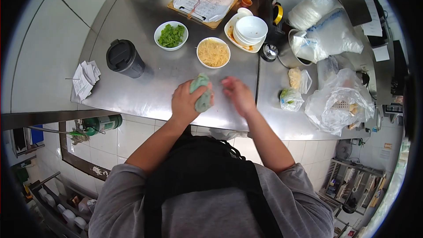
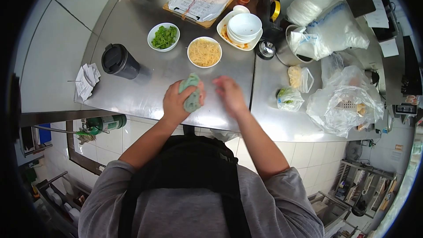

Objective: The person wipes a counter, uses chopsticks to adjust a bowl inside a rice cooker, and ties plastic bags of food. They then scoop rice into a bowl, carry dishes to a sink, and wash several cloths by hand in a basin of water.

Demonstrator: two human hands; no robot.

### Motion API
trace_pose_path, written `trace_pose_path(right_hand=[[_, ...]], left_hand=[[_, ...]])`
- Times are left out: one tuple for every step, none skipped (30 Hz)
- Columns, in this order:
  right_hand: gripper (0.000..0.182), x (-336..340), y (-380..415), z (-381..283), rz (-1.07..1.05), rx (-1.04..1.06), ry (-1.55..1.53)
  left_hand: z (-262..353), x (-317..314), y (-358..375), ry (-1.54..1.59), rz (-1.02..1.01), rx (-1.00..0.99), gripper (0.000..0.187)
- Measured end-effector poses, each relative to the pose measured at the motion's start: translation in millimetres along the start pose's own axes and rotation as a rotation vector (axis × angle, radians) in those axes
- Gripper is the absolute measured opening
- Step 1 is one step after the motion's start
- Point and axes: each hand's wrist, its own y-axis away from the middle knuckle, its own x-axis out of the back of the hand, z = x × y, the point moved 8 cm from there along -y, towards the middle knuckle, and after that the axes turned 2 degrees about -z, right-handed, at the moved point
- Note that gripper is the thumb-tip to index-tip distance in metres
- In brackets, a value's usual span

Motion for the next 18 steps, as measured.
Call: trace_pose_path(right_hand=[[0.039,28,-21,-3,0.075,0.002,-0.021],[0.039,54,-43,-12,0.149,0.004,-0.043],[0.04,68,-59,-29,0.209,0.019,-0.025],[0.042,76,-73,-45,0.269,0.035,-0.009],[0.042,76,-86,-58,0.257,0.036,-0.006],[0.037,72,-97,-64,0.214,-0.055,-0.081],[0.033,65,-106,-66,0.173,-0.146,-0.156],[0.033,64,-117,-67,0.168,-0.145,-0.156],[0.028,61,-128,-65,0.113,-0.119,-0.193],[0.025,61,-134,-62,0.062,-0.095,-0.23],[0.028,62,-136,-62,0.078,-0.03,-0.221],[0.028,65,-135,-58,0.085,-0.035,-0.22],[0.028,67,-134,-59,0.09,-0.002,-0.213],[0.028,66,-135,-64,0.091,0.037,-0.204],[0.032,65,-127,-67,0.109,0.045,-0.179],[0.032,69,-117,-77,0.1,0.054,-0.171],[0.035,71,-104,-80,0.079,0.046,-0.149],[0.038,74,-93,-83,0.061,0.036,-0.128]], left_hand=[[-12,11,7,-0.023,0.082,-0.006,0.039],[-22,22,12,-0.047,0.163,-0.011,0.042],[-32,30,12,-0.054,0.172,-0.005,0.042],[-47,45,13,-0.08,0.287,0.066,0.045],[-59,59,13,-0.105,0.402,0.136,0.048],[-64,65,6,-0.113,0.41,0.138,0.048],[-69,69,-4,-0.125,0.388,0.145,0.05],[-75,69,-12,-0.135,0.363,0.152,0.052],[-78,62,-22,-0.127,0.251,0.127,0.053],[-81,60,-28,-0.125,0.245,0.128,0.053],[-79,50,-37,-0.081,0.116,0.081,0.053],[-74,39,-40,-0.036,-0.012,0.035,0.053],[-71,35,-37,-0.033,-0.013,0.038,0.053],[-61,23,-34,0.015,-0.084,-0.009,0.053],[-47,11,-31,0.061,-0.152,-0.059,0.053],[-12,-8,-22,0.106,-0.199,-0.183,0.053],[4,-16,-15,0.072,-0.251,-0.16,0.058],[19,-22,-9,0.038,-0.304,-0.137,0.063]])
